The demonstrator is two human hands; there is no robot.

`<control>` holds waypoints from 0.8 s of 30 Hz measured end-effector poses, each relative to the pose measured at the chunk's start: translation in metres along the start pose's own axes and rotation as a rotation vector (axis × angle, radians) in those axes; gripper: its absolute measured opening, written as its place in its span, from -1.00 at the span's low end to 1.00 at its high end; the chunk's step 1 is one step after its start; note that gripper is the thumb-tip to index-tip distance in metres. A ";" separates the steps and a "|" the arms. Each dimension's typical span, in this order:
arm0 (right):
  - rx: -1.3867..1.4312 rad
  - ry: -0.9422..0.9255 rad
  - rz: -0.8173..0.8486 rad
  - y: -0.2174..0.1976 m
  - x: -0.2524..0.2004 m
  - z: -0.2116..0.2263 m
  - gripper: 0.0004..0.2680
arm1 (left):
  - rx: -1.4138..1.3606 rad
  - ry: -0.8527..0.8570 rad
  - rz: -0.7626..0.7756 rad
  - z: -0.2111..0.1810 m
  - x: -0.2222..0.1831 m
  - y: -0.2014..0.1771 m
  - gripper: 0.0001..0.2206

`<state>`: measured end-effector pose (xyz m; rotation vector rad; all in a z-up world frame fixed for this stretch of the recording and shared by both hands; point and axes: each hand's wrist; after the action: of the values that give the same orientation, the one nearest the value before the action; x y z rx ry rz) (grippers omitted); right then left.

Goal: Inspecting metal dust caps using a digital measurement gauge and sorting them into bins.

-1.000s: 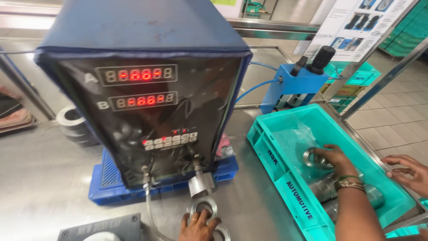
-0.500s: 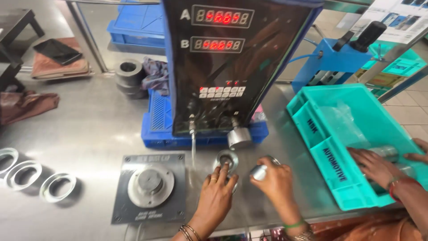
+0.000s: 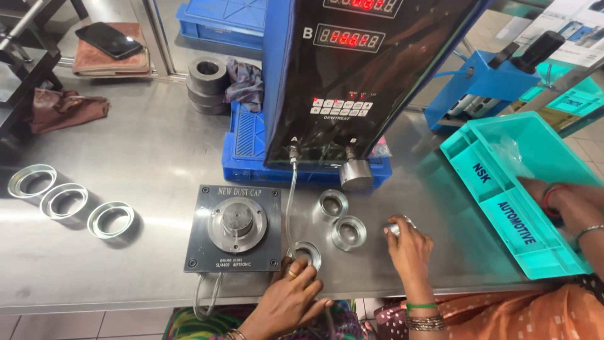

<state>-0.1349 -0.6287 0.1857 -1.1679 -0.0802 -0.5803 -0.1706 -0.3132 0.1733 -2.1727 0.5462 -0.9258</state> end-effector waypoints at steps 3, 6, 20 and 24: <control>-0.173 -0.201 -0.024 -0.003 -0.007 0.002 -0.73 | -0.059 0.045 0.159 0.008 -0.019 -0.006 -0.64; -0.137 -0.198 0.061 -0.002 -0.013 0.002 -0.65 | -0.038 0.222 0.073 0.024 -0.053 0.000 -0.74; 0.090 0.331 0.319 0.012 -0.022 -0.049 -0.48 | 0.288 0.406 -0.050 0.062 -0.111 0.047 -0.82; -0.262 0.073 0.376 -0.004 -0.018 0.000 -0.37 | 0.283 0.409 -0.059 0.073 -0.118 0.060 -0.86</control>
<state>-0.1522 -0.6228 0.1828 -1.3728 0.2804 -0.3040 -0.1996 -0.2497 0.0395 -1.7612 0.5074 -1.4037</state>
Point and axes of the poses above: each hand's wrist, its own x-axis towards the middle knuckle, its own y-axis out of the palm, z = x × y, and after that the axes turned 5 degrees about -z, right-handed
